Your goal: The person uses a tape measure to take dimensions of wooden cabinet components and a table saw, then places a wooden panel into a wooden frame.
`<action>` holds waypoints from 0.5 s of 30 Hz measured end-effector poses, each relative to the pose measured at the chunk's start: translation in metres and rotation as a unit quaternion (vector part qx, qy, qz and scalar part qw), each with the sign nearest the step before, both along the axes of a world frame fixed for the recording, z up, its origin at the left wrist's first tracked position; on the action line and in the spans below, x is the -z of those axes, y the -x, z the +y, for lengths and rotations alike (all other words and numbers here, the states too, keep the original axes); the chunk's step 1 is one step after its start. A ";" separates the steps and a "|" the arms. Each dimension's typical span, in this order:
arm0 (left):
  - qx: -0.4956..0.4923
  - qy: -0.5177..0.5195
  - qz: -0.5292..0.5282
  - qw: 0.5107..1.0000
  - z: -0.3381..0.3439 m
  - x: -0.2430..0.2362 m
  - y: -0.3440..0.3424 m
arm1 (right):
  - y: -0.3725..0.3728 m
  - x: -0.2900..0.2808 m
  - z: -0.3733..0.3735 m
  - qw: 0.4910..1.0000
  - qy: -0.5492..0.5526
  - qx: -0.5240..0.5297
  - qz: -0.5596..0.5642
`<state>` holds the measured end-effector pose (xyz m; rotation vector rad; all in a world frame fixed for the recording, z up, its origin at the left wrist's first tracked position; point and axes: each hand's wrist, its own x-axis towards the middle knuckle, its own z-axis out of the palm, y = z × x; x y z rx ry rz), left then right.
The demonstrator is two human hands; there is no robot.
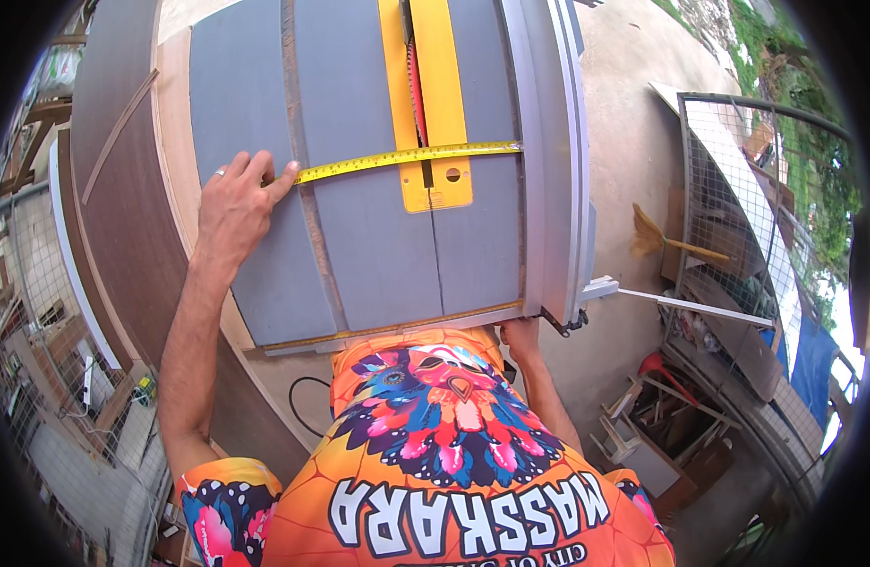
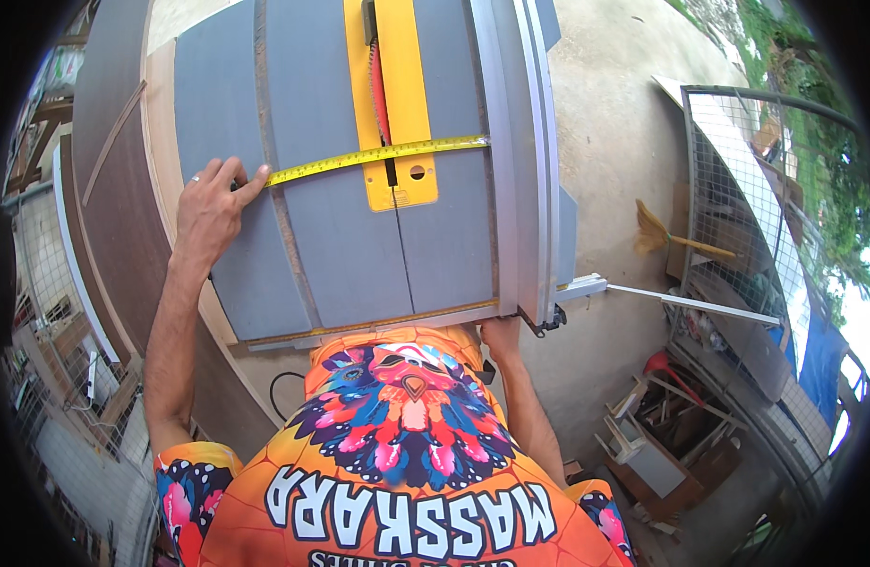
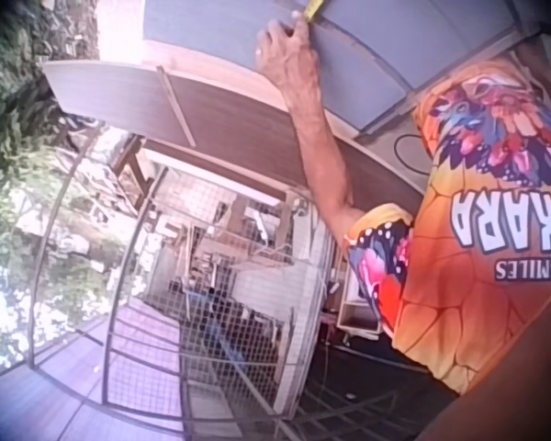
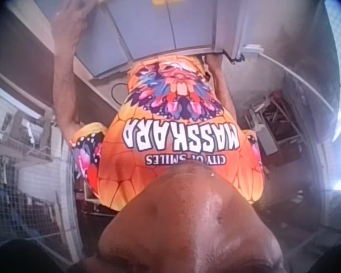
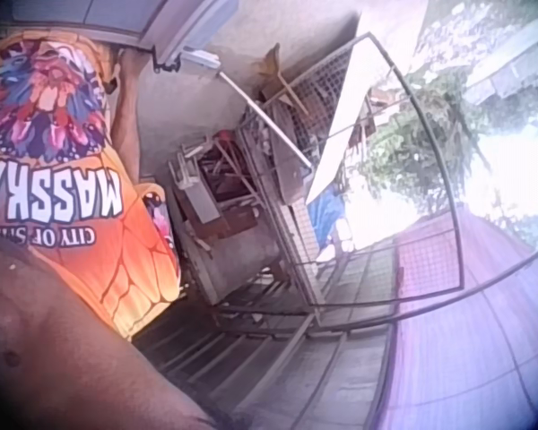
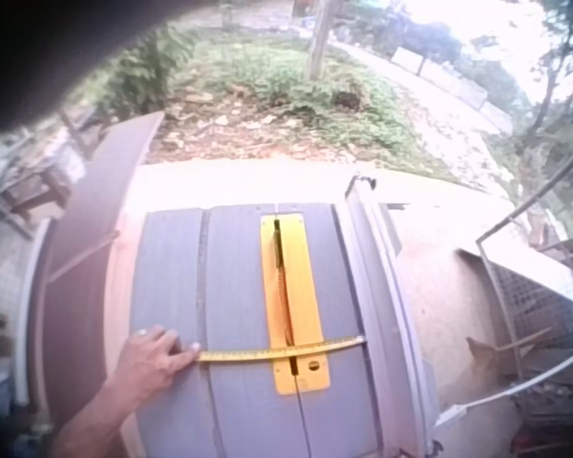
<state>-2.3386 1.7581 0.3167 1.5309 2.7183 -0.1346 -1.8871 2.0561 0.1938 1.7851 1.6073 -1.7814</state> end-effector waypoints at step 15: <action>-0.004 0.007 -0.010 1.000 0.001 -0.001 0.000 | 0.008 0.142 0.138 0.914 0.139 0.356 0.136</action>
